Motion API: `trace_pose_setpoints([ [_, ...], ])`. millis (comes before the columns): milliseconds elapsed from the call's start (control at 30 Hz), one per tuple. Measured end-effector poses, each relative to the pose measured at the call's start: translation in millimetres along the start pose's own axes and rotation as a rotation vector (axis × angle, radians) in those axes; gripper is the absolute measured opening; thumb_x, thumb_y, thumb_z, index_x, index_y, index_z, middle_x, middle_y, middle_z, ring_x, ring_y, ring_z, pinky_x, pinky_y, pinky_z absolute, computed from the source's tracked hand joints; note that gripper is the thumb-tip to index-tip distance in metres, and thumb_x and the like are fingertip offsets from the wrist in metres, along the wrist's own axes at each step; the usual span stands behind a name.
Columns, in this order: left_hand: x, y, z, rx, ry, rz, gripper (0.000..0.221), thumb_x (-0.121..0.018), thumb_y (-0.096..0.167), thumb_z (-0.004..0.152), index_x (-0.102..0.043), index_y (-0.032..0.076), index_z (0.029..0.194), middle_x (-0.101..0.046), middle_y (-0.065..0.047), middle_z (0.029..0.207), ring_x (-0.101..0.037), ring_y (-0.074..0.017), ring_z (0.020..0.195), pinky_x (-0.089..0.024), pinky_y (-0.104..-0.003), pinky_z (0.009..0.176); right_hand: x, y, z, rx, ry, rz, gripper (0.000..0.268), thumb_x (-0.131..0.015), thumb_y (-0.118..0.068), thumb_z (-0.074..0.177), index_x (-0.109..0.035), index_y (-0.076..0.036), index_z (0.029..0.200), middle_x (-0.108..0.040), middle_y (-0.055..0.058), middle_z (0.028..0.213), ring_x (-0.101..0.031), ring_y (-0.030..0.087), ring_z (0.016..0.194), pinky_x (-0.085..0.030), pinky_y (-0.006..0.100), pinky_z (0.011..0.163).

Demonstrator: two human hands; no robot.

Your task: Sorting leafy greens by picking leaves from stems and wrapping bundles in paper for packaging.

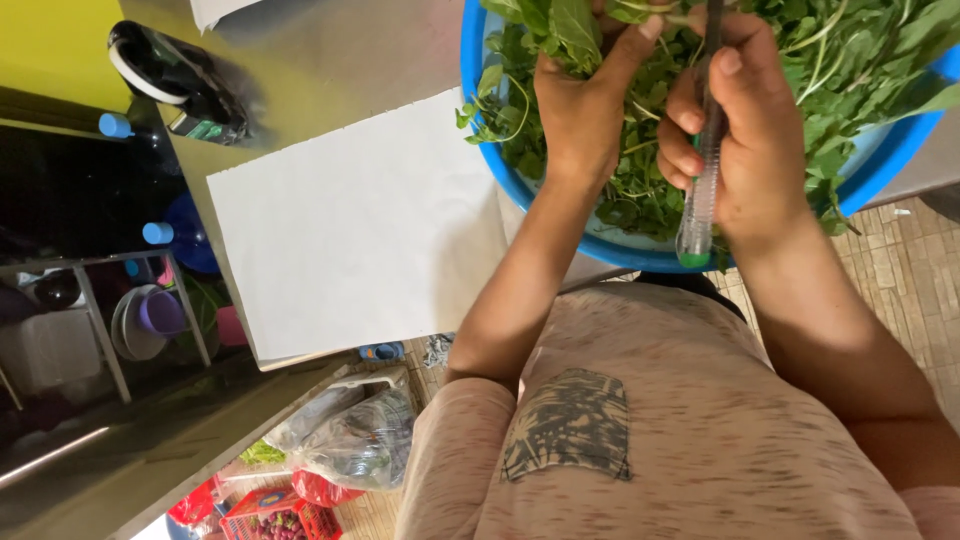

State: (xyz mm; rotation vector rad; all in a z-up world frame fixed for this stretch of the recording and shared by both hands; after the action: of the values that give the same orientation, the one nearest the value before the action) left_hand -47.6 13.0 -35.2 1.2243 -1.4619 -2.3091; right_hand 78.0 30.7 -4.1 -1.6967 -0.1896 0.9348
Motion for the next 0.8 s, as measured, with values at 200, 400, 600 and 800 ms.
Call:
trace_pose_setpoints([
  [200,13.2,9.9,5.0,-0.008,0.008,0.045,0.015,-0.078,0.018,0.086,-0.063,0.018,0.084,-0.063,0.008,0.079,-0.06,-0.0064,0.077,-0.052,-0.027,0.07,-24.5,-7.7,-8.3,-0.082,0.087,-0.42,0.035,-0.051,-0.038,0.106,-0.044,-0.018,0.134,-0.046,0.001,0.078,-0.044,0.012,0.053,-0.039,0.025,0.046],
  [400,28.7,29.9,15.7,0.02,-0.101,0.072,0.016,-0.077,0.021,0.085,-0.062,0.019,0.081,-0.06,0.008,0.079,-0.058,-0.0055,0.081,-0.05,-0.033,0.07,8.3,86.5,-27.3,-0.269,-0.131,-0.932,0.047,-0.052,-0.029,0.105,-0.044,-0.013,0.148,-0.06,0.009,0.091,-0.057,0.02,0.065,-0.044,0.036,0.055],
  [600,43.8,23.8,19.0,0.054,-0.183,0.074,0.016,-0.078,0.012,0.088,-0.063,0.015,0.094,-0.066,0.001,0.089,-0.063,-0.0127,0.089,-0.055,-0.035,0.08,18.4,51.9,-29.2,-0.202,0.107,-0.743,0.015,-0.053,-0.016,0.113,-0.056,-0.014,0.127,-0.049,0.0,0.074,-0.047,0.012,0.051,-0.047,0.027,0.046],
  [800,38.0,17.1,10.4,0.101,-0.327,0.155,0.018,-0.081,0.016,0.091,-0.074,0.013,0.107,-0.08,-0.004,0.103,-0.077,-0.0184,0.1,-0.065,-0.038,0.094,18.0,4.8,-0.4,0.368,0.068,-0.877,0.009,-0.066,0.011,0.12,-0.06,0.005,0.122,-0.057,0.011,0.089,-0.048,0.015,0.065,-0.038,0.029,0.056],
])
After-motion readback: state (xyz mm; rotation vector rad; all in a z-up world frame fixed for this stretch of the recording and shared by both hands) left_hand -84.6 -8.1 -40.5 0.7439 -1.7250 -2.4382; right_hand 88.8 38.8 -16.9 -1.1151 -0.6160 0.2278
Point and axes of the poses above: each hand's wrist, its own z-axis towards the middle knuckle, its own x-axis out of the back of the hand, y = z × x, the point moved 5 cm from there along z, towards the middle knuckle
